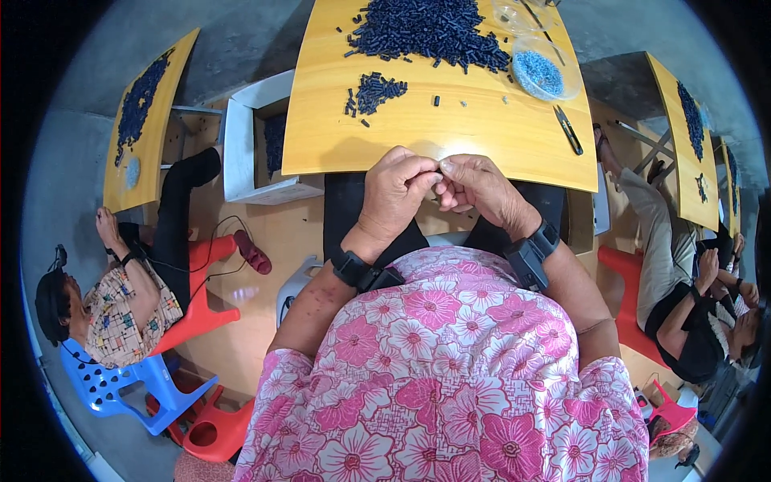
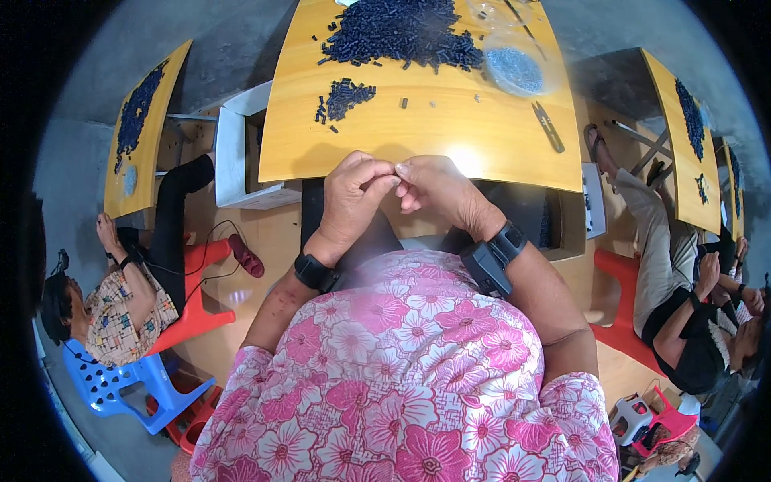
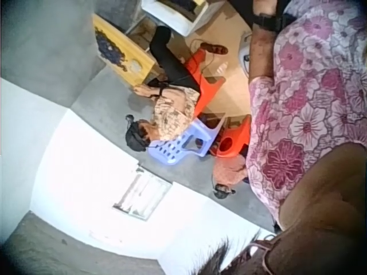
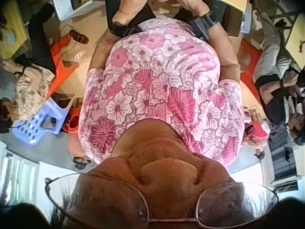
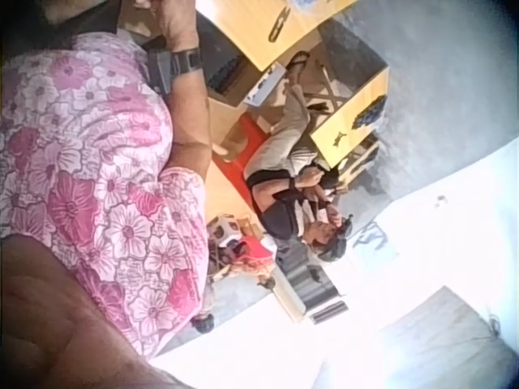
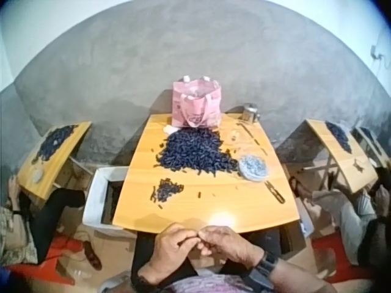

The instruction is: Assembling small blue plastic components at a desk.

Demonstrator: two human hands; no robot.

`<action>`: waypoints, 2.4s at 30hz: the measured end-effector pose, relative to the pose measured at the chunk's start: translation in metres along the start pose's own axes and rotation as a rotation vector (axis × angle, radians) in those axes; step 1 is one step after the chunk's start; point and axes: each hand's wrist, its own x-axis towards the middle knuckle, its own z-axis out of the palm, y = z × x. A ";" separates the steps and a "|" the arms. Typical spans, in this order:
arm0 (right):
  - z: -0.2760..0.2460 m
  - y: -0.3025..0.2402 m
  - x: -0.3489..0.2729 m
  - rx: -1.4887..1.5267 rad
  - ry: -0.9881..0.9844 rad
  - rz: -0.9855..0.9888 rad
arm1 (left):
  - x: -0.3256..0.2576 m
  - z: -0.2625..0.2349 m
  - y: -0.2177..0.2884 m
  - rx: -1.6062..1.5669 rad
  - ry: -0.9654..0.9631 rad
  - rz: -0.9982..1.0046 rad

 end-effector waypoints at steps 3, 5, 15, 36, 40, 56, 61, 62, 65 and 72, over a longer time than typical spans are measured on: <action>0.000 0.004 0.002 -0.025 0.000 -0.010 | 0.000 0.003 -0.002 0.011 0.032 0.028; 0.002 0.005 0.002 -0.031 -0.003 -0.015 | -0.001 0.004 -0.002 0.015 0.041 0.041; 0.011 0.006 -0.001 0.152 0.003 -0.050 | 0.003 -0.001 -0.007 -0.055 -0.037 0.000; 0.028 -0.010 -0.013 -0.736 0.126 -0.501 | -0.001 -0.004 0.001 -0.417 -0.258 -0.197; 0.025 -0.006 -0.010 -0.800 0.147 -0.575 | -0.001 -0.005 0.003 -0.413 -0.232 -0.186; 0.027 -0.020 -0.008 -0.086 0.047 -0.176 | 0.000 -0.002 0.001 -0.633 -0.160 -0.250; 0.008 0.002 0.000 0.266 -0.094 -0.115 | 0.002 -0.002 -0.002 -0.332 -0.096 -0.143; 0.007 0.007 0.000 0.317 -0.089 -0.088 | 0.001 -0.002 -0.002 -0.332 -0.099 -0.146; 0.006 0.010 0.003 0.379 -0.086 -0.062 | 0.001 -0.002 -0.001 -0.285 -0.067 -0.141; 0.002 0.012 0.001 0.399 -0.095 -0.059 | -0.002 0.005 -0.003 -0.325 -0.038 -0.232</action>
